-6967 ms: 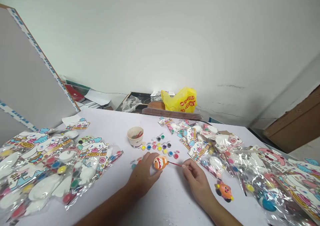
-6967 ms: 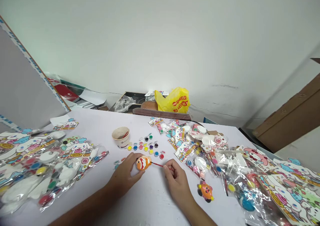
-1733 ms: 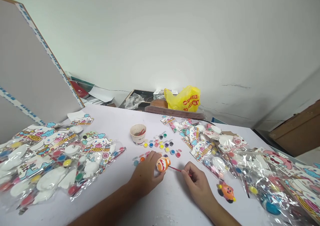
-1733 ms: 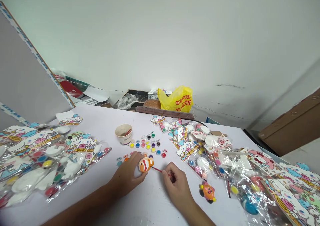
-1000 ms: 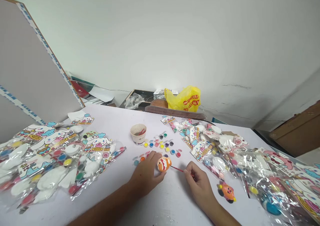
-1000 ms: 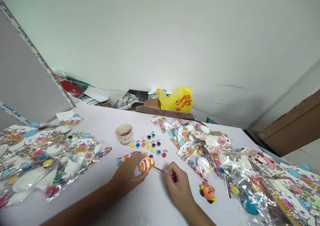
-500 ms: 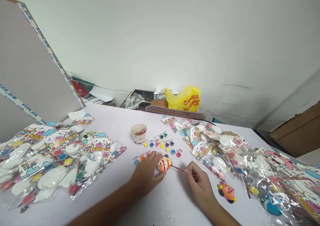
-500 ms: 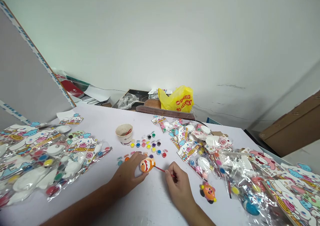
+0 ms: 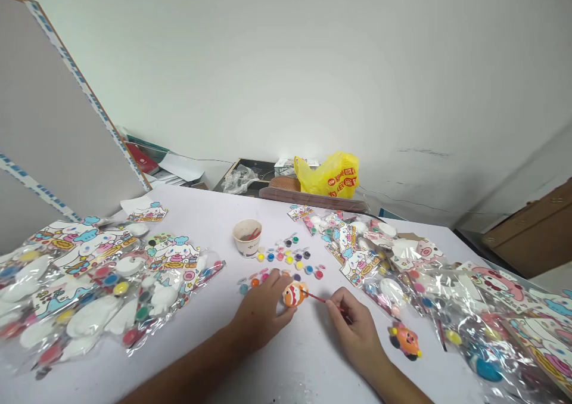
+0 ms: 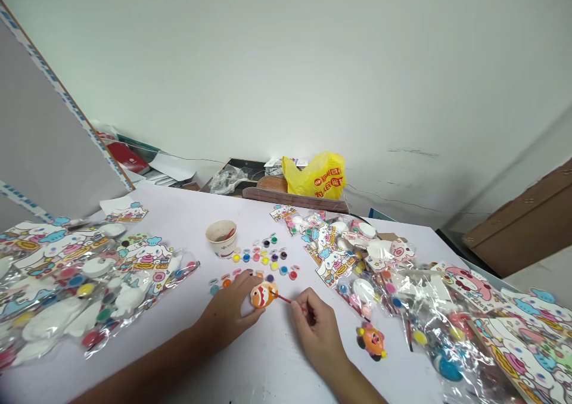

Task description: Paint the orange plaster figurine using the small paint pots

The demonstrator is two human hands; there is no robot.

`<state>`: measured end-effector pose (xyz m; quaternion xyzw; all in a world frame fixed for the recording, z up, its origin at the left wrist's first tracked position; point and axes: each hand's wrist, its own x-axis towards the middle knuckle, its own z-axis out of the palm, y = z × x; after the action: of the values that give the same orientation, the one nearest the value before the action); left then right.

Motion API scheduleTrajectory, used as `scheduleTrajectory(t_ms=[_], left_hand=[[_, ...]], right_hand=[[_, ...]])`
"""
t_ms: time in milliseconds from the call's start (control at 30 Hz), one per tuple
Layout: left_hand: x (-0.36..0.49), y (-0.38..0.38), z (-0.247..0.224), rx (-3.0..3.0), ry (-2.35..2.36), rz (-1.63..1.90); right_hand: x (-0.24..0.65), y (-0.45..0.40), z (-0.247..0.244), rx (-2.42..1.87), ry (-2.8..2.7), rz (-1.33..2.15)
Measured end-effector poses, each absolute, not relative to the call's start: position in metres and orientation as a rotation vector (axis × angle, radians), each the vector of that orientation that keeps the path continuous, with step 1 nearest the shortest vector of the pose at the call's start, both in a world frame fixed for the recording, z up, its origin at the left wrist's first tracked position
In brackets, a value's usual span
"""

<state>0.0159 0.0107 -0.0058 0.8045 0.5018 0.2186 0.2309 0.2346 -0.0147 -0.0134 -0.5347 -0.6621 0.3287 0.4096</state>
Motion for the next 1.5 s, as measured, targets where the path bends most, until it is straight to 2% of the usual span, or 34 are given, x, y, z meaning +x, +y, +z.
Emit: scheduleTrajectory(t_ms=[1500], left_hand=[[0.0151,0.0092,-0.0044,2.22,1.368,0.585]], right_hand=[[0.2359,-0.0131,-0.0152,-1.403,-1.568,0.767]])
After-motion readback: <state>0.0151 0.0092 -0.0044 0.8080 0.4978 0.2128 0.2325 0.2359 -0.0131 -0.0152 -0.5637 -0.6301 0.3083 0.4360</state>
